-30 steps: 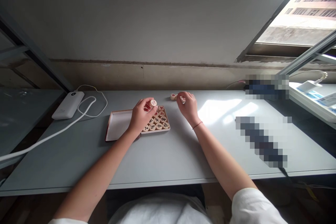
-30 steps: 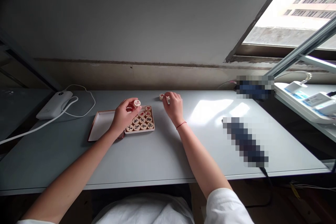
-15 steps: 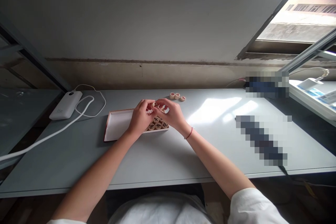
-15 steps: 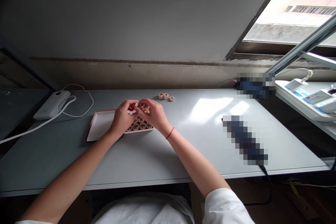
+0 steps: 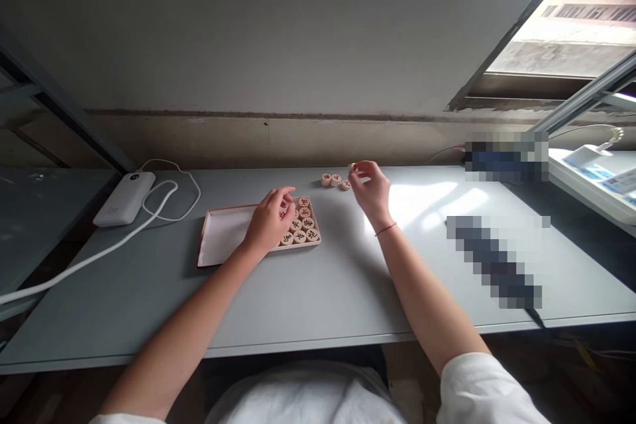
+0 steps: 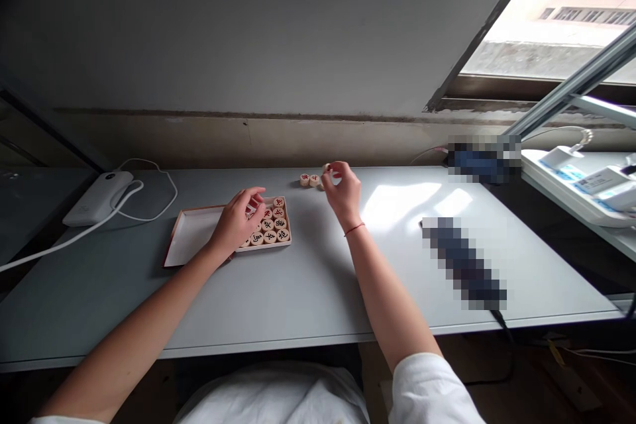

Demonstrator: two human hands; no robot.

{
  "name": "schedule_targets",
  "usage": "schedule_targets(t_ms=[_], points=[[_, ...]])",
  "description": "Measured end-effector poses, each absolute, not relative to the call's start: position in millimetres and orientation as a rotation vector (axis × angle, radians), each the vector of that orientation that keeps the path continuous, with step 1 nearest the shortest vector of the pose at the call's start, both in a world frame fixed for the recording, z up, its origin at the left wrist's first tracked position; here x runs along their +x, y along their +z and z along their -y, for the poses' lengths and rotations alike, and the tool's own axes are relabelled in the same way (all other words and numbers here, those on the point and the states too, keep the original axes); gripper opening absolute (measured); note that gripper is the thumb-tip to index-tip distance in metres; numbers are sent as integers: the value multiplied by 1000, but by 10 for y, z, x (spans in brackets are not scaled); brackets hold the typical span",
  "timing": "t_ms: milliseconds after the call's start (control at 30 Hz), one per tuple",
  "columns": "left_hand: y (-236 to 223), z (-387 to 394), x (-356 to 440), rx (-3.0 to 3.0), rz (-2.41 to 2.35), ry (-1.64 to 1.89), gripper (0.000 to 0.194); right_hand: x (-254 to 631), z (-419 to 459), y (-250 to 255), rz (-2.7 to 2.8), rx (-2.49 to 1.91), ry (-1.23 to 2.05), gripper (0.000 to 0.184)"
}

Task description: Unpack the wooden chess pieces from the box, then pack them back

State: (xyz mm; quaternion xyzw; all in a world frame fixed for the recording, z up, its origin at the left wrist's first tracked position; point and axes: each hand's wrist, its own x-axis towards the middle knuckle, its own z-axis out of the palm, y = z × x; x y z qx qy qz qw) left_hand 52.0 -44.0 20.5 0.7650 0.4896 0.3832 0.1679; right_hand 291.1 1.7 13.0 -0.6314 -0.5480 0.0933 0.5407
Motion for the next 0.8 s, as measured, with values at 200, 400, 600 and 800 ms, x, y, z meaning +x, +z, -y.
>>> schedule_targets(t_ms=[200,400,600,800], points=[[204,435,511,2162,-1384,1086,25,3187,-117,-108,1333,-1648,260,17],[214,440,514,2144,-1391,1094,24,3150,-148,-260,1600,-1725,163,14],[211,431,507,2137,-1387,1078,24,3150,-180,-312,1660,-1763,107,19],[185,425,509,2125,-1400,1060,23,3147,-201,-321,1683,-1742,125,21]])
